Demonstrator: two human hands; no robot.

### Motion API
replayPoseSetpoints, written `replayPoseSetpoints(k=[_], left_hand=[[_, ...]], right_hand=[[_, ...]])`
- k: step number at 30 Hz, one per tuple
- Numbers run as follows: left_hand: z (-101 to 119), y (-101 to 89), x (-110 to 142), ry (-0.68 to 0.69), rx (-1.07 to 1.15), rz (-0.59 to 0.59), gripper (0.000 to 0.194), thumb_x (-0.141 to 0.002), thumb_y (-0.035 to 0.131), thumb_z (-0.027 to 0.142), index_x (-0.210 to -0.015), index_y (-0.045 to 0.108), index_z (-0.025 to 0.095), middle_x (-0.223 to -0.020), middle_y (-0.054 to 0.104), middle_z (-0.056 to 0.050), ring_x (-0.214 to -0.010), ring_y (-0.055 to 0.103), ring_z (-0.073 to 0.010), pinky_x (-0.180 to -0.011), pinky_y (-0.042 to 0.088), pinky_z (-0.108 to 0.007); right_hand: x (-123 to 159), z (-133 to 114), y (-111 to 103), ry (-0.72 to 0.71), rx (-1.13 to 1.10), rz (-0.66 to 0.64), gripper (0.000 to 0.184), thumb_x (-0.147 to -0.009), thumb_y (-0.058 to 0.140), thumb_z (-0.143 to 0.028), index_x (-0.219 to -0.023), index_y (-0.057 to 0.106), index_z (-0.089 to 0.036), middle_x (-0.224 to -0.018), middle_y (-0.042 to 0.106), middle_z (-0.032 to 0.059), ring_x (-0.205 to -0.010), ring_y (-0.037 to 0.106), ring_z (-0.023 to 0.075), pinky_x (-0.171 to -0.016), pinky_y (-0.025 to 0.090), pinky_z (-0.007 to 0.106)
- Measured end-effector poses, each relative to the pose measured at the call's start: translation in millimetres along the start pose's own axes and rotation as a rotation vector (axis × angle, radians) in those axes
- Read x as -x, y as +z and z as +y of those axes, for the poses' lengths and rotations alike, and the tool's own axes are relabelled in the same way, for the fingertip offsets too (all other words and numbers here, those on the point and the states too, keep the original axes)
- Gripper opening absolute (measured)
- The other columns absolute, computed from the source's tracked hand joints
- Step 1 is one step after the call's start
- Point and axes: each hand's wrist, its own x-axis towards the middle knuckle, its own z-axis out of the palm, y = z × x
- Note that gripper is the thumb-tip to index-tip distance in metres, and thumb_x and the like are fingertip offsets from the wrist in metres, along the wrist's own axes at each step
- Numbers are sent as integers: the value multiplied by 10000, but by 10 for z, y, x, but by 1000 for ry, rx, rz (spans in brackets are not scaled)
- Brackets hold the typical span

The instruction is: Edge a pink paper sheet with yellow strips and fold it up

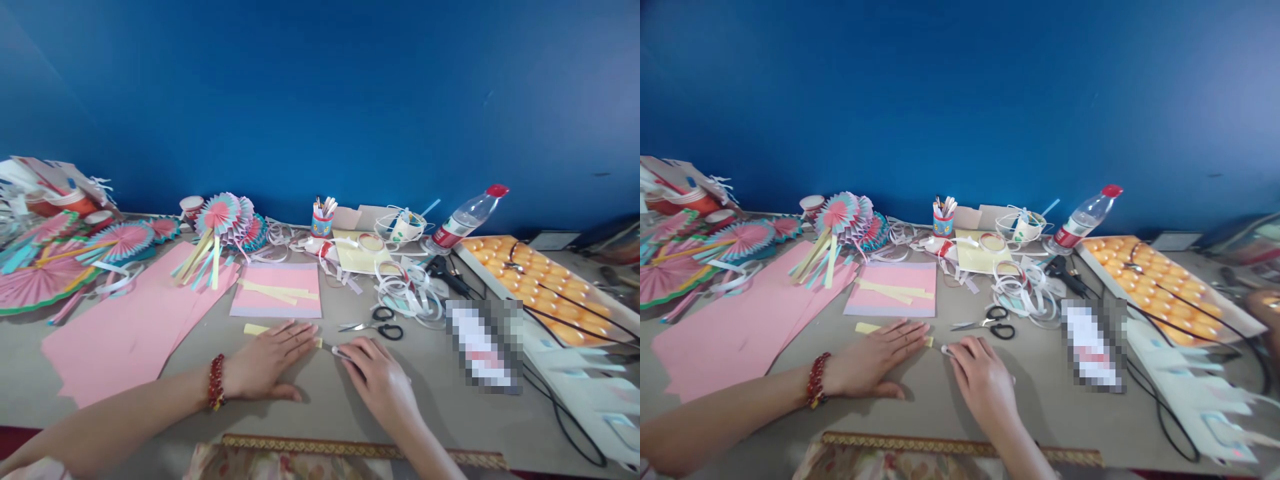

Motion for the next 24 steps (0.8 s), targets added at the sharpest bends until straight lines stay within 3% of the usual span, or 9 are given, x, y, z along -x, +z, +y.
replayPoseSetpoints(k=[7,11,24], left_hand=[[-17,40,10,6,-5,36,909,-908,521,657,-1576,147,169,-1610,211,-150,-1489,214,-283,-1231,130,-463],[-19,37,8,-2,-18,-6,914,-916,475,683,-1578,132,153,-1620,179,-140,-1501,169,-272,-1240,76,-438],[-21,24,10,-4,-14,-28,911,-923,428,705,-1581,118,155,-1627,143,-130,-1504,153,-274,-1241,57,-430]], right_hand=[[11,2,-1,-36,42,7,281,-988,428,-190,-1129,665,-244,-995,647,72,-909,612,222,-749,501,319],[21,3,21,-54,9,60,275,-997,422,-179,-1097,676,-217,-966,646,71,-888,602,212,-742,489,310],[-27,-3,66,-96,5,14,263,-973,464,-143,-1111,680,-201,-948,647,65,-884,599,206,-751,504,306]])
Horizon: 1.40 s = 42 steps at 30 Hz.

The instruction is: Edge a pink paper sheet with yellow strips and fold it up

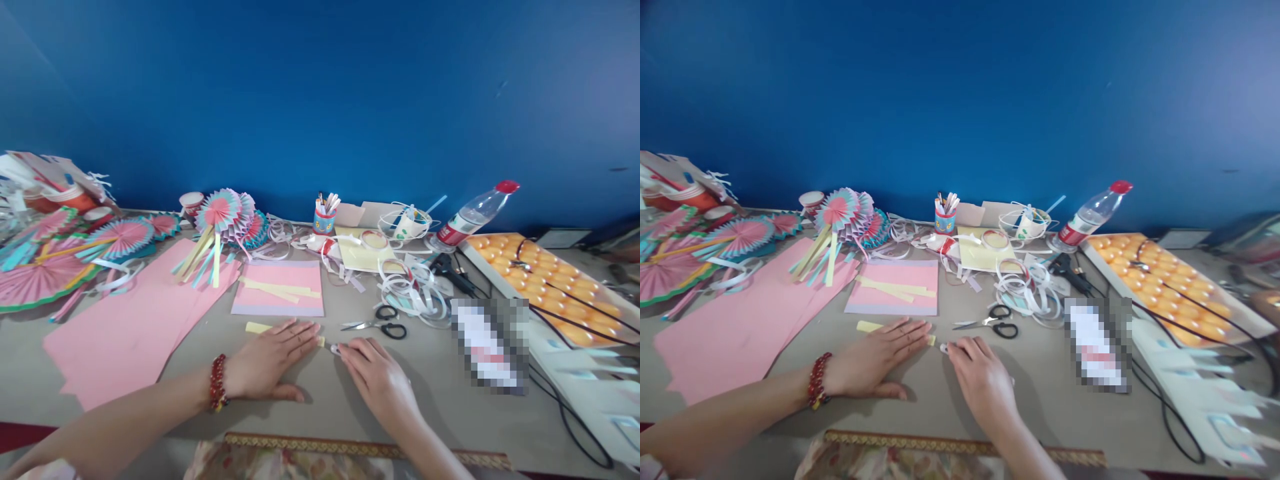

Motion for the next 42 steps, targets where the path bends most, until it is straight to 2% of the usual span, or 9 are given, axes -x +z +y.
replayPoseSetpoints(k=[8,26,32,42], left_hand=[[-10,16,1,-1,5,2,910,-924,419,710,-1581,116,158,-1627,133,-131,-1506,143,-277,-1240,60,-435],[-10,7,0,8,23,17,922,-917,447,703,-1584,98,171,-1626,149,-129,-1500,169,-283,-1240,76,-442],[-6,8,-2,0,23,17,918,-916,437,710,-1582,113,168,-1625,160,-132,-1501,163,-281,-1241,67,-437],[-2,5,0,-11,29,10,910,-925,444,693,-1584,96,170,-1627,137,-130,-1504,153,-278,-1240,67,-439]], right_hand=[[58,5,-30,-23,33,29,254,-972,464,-146,-1104,677,-187,-937,650,72,-867,613,197,-753,519,290],[59,-74,44,-48,154,24,254,-974,463,-117,-1109,667,-184,-934,660,74,-860,609,199,-764,523,291],[46,-114,57,-37,180,30,247,-968,479,-109,-1103,668,-191,-920,667,66,-850,612,191,-768,512,273],[91,-86,46,-24,214,59,259,-954,489,-93,-1107,671,-196,-934,661,70,-855,607,197,-754,478,305]])
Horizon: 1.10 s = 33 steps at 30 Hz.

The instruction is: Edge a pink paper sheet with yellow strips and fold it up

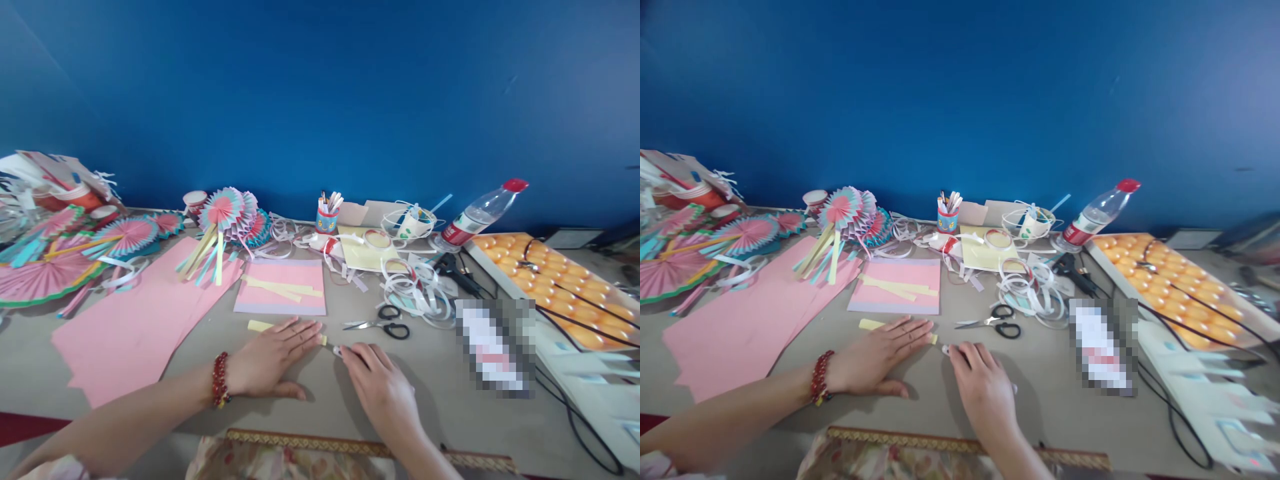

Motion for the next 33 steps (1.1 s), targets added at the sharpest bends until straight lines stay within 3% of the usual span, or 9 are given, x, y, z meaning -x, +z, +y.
replayPoseSetpoints(k=[33], left_hand=[[7,-4,-13,4,1,9,912,-928,458,678,-1586,75,177,-1626,153,-127,-1500,170,-279,-1239,77,-435]], right_hand=[[-96,-106,33,30,-209,19,294,-997,409,-146,-1049,696,-182,-862,627,75,-805,589,189,-727,515,282]])
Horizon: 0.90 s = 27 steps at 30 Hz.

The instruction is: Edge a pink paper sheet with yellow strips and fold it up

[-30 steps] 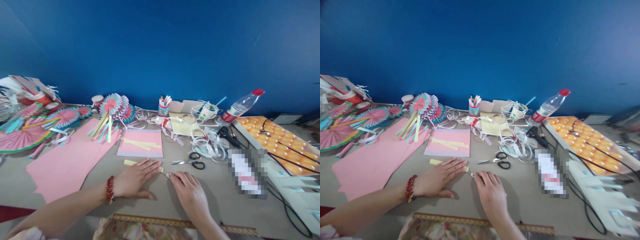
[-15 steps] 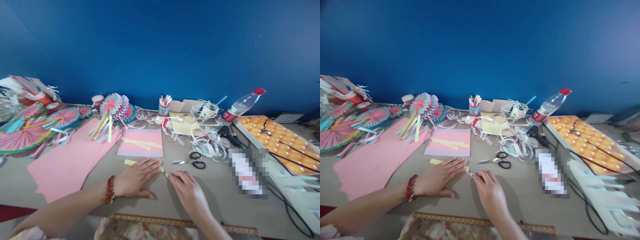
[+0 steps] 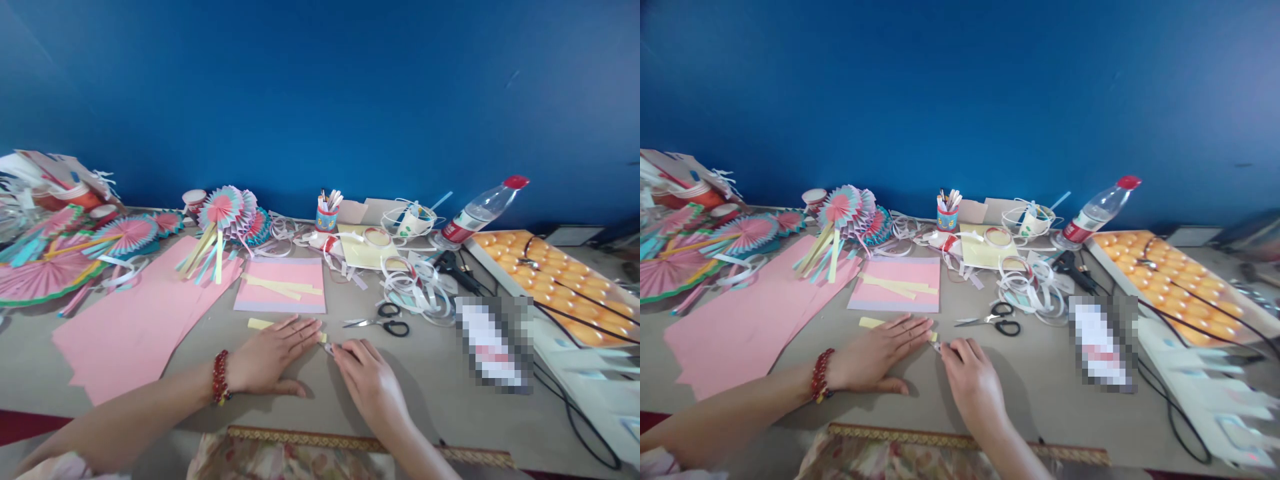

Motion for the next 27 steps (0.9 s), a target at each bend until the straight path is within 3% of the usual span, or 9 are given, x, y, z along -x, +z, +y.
replayPoseSetpoints(k=[9,14,27], left_hand=[[-102,-147,179,-19,10,-1,905,-916,487,676,-1587,78,227,-1623,182,-109,-1497,179,-287,-1236,69,-474],[-149,-108,280,-33,-5,-19,912,-911,490,681,-1587,86,219,-1629,167,-97,-1501,166,-278,-1237,91,-437],[-136,-101,269,-43,-37,-51,908,-927,463,676,-1587,69,193,-1636,127,-100,-1509,124,-276,-1234,62,-429]], right_hand=[[-21,-13,-3,11,3,-19,248,-959,480,-121,-1053,697,-195,-859,612,64,-793,573,191,-699,505,273],[-16,-9,15,17,13,-20,260,-973,460,-133,-1075,693,-190,-871,614,69,-804,575,195,-725,506,287],[-94,-104,89,-4,15,-19,244,-956,494,-111,-1096,684,-172,-868,607,64,-805,560,191,-712,490,283]])
